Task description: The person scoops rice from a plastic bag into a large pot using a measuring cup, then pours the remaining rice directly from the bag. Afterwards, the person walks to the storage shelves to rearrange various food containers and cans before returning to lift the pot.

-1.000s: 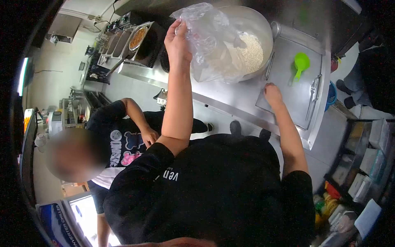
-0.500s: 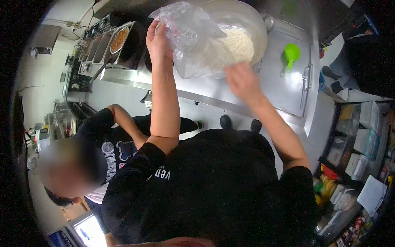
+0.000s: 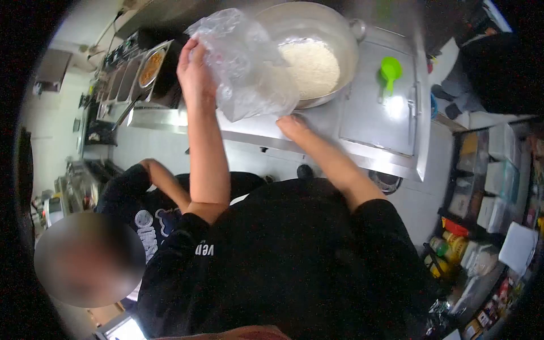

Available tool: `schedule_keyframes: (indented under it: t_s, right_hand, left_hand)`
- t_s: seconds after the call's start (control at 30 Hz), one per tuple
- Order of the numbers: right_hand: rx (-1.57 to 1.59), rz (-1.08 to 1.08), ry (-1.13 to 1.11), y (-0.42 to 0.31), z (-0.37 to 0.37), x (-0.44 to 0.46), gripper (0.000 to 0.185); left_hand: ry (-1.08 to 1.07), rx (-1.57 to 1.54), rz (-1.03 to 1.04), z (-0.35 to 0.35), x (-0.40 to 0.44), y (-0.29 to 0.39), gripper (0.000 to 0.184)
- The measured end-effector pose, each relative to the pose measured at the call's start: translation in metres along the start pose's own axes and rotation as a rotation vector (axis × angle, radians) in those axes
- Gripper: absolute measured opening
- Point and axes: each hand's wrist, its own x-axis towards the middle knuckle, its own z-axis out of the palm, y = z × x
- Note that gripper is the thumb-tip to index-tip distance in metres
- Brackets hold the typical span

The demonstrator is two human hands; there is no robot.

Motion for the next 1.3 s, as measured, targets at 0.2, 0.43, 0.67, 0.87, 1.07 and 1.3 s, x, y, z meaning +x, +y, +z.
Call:
schedule_keyframes:
  t_s: [0.2, 0.43, 0.67, 0.87, 1.07, 1.3]
  right_hand:
    - [-0.092, 0.003, 0.043, -0.011, 0.001, -0.009, 0.021]
    - [0.256, -0.129, 0.255, -0.056, -0.097, -0.083, 0.015]
    - [0.05, -0.421, 1.08, -0.082, -0.256, -0.123, 0.015]
    - [-0.206, -0.005, 0.992, 0.004, -0.258, -0.077, 0.021]
    - [0.653, 0.141, 0.67, -0.075, -0.282, -0.08, 0.045]
    - [1.218, 0.092, 0.407, 0.013, -0.261, -0.059, 0.052]
  left_hand:
    - [-0.073, -0.042, 0.0, -0.001, -0.003, -0.004, 0.021]
    - [-0.115, -0.085, -0.03, 0.017, -0.007, -0.009, 0.022]
    - [-0.04, -0.1, -0.068, 0.033, -0.003, -0.018, 0.025]
    - [-0.108, -0.092, -0.05, 0.022, 0.017, -0.053, 0.02]
    - [-0.122, -0.101, -0.101, 0.027, 0.014, -0.042, 0.017]
    - [-0.153, -0.054, 0.018, -0.011, 0.054, -0.031, 0.015]
